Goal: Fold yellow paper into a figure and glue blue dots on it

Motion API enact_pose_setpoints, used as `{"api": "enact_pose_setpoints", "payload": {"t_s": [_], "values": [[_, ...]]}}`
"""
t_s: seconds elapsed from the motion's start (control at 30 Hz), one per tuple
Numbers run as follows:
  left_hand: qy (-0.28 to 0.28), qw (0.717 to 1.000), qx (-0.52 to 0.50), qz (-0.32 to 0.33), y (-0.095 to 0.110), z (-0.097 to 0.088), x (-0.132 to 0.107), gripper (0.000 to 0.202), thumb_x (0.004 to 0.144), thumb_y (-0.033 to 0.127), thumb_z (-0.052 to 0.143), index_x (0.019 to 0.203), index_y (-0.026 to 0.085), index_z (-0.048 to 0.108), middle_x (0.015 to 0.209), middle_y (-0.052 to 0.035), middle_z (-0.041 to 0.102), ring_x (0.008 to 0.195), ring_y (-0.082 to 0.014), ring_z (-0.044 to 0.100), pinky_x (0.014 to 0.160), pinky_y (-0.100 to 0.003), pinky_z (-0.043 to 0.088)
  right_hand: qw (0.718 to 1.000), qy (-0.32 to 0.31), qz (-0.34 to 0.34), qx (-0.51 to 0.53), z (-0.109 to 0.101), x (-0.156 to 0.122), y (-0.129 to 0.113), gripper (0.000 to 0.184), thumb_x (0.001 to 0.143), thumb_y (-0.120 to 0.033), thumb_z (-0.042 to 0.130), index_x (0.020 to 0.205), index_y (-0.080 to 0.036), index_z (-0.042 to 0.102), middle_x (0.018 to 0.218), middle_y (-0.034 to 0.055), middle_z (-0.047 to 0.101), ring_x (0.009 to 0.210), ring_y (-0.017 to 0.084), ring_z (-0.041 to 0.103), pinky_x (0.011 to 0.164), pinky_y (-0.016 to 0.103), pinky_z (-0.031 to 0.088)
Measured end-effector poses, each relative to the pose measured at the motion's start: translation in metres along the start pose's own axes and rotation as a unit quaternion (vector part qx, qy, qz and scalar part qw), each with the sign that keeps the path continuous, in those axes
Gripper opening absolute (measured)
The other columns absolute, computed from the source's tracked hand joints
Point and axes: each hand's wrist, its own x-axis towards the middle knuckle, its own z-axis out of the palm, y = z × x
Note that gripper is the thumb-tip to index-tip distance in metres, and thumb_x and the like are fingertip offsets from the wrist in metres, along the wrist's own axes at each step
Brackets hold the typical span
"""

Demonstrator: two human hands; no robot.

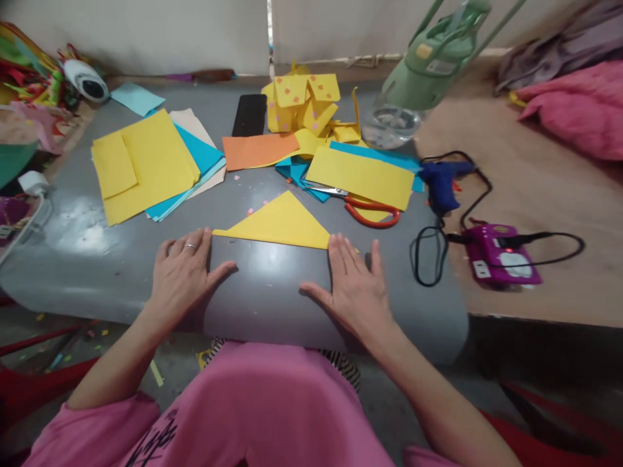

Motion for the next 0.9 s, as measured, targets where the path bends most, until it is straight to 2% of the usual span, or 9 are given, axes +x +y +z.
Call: {"api": "enact_pose_setpoints", "payload": {"t_s": [0.1, 0.17, 0.3, 0.4, 0.47, 0.6, 0.7, 0.8, 0.9], "values": [[-0.007, 0.999, 0.006, -0.035, -0.010, -0.008, 0.005, 0.071, 0.099, 0.060, 0.041, 0.142, 0.005, 0.053, 0.142, -0.0250, 0.060, 0.126, -0.0395, 0.058, 0.105, -0.053, 0.038, 1.000, 0.005, 0.006, -0.008, -0.001, 0.003, 0.000, 0.087, 0.100, -0.067, 0.029, 0.154, 0.001, 0.035, 0.146, 0.0304, 0.054, 0.133, 0.039, 0.057, 0.119, 0.064, 0.022], [0.024, 0.999, 0.001, -0.023, -0.008, -0.013, 0.010, 0.060, 0.101, 0.051, 0.044, 0.140, 0.008, 0.055, 0.144, -0.0238, 0.058, 0.125, -0.0379, 0.059, 0.101, -0.050, 0.042, 1.000, 0.012, 0.009, -0.014, -0.002, 0.008, 0.001, 0.079, 0.102, -0.064, 0.030, 0.148, -0.002, 0.046, 0.141, 0.0282, 0.059, 0.128, 0.037, 0.061, 0.118, 0.063, 0.024], [0.080, 0.990, -0.030, 0.115, 0.020, -0.015, 0.027, 0.034, 0.103, 0.024, 0.042, 0.129, 0.015, 0.062, 0.131, -0.0155, 0.068, 0.111, -0.0271, 0.066, 0.092, -0.039, 0.048, 0.999, 0.036, -0.010, -0.019, -0.007, 0.022, 0.004, 0.055, 0.106, -0.049, 0.038, 0.133, -0.009, 0.063, 0.135, 0.0219, 0.067, 0.121, 0.034, 0.066, 0.116, 0.064, 0.027], [0.034, 0.976, -0.013, 0.217, 0.047, -0.009, 0.042, 0.030, 0.102, 0.015, 0.041, 0.121, 0.015, 0.064, 0.120, -0.0133, 0.071, 0.103, -0.0245, 0.067, 0.087, -0.037, 0.050, 0.998, 0.043, -0.053, -0.005, -0.008, 0.031, 0.002, 0.039, 0.105, -0.039, 0.045, 0.124, -0.015, 0.069, 0.133, 0.0172, 0.069, 0.125, 0.033, 0.063, 0.117, 0.064, 0.026], [0.002, 0.972, 0.008, 0.234, 0.058, -0.006, 0.052, 0.032, 0.101, 0.014, 0.042, 0.126, 0.013, 0.061, 0.113, -0.0132, 0.072, 0.098, -0.0251, 0.068, 0.083, -0.037, 0.051, 0.996, 0.046, -0.070, 0.002, -0.008, 0.036, 0.002, 0.036, 0.104, -0.036, 0.048, 0.123, -0.016, 0.070, 0.130, 0.0156, 0.071, 0.124, 0.031, 0.064, 0.116, 0.061, 0.028], [-0.018, 0.972, 0.015, 0.232, 0.062, -0.005, 0.062, 0.030, 0.098, 0.010, 0.045, 0.121, 0.011, 0.063, 0.102, -0.0135, 0.072, 0.094, -0.0271, 0.067, 0.081, -0.039, 0.051, 0.998, 0.032, -0.040, 0.023, -0.006, 0.047, 0.007, 0.039, 0.103, -0.033, 0.048, 0.132, -0.014, 0.065, 0.129, 0.0170, 0.071, 0.116, 0.031, 0.066, 0.107, 0.055, 0.040], [-0.003, 0.972, 0.004, 0.237, 0.055, -0.010, 0.062, 0.026, 0.097, 0.009, 0.044, 0.105, 0.013, 0.069, 0.096, -0.0138, 0.071, 0.094, -0.0265, 0.067, 0.084, -0.039, 0.051, 0.997, -0.024, -0.012, 0.077, -0.009, 0.060, 0.018, 0.051, 0.099, -0.046, 0.053, 0.139, -0.014, 0.059, 0.133, 0.0190, 0.068, 0.117, 0.034, 0.065, 0.096, 0.052, 0.048], [0.060, 0.962, -0.014, 0.267, 0.044, -0.022, 0.061, 0.028, 0.099, 0.010, 0.044, 0.105, 0.017, 0.070, 0.097, -0.0104, 0.074, 0.092, -0.0229, 0.066, 0.093, -0.041, 0.050, 0.985, -0.084, 0.005, 0.152, -0.018, 0.074, 0.032, 0.072, 0.091, -0.066, 0.056, 0.144, -0.017, 0.055, 0.136, 0.0184, 0.066, 0.122, 0.037, 0.063, 0.097, 0.053, 0.049], [0.152, 0.933, -0.031, 0.324, 0.029, -0.037, 0.059, 0.032, 0.101, 0.009, 0.041, 0.110, 0.023, 0.069, 0.100, -0.0029, 0.076, 0.098, -0.0173, 0.067, 0.111, -0.044, 0.042, 0.955, -0.126, 0.079, 0.256, -0.028, 0.087, 0.043, 0.078, 0.087, -0.073, 0.055, 0.143, -0.019, 0.056, 0.126, 0.0162, 0.072, 0.110, 0.034, 0.069, 0.090, 0.047, 0.054]]}}
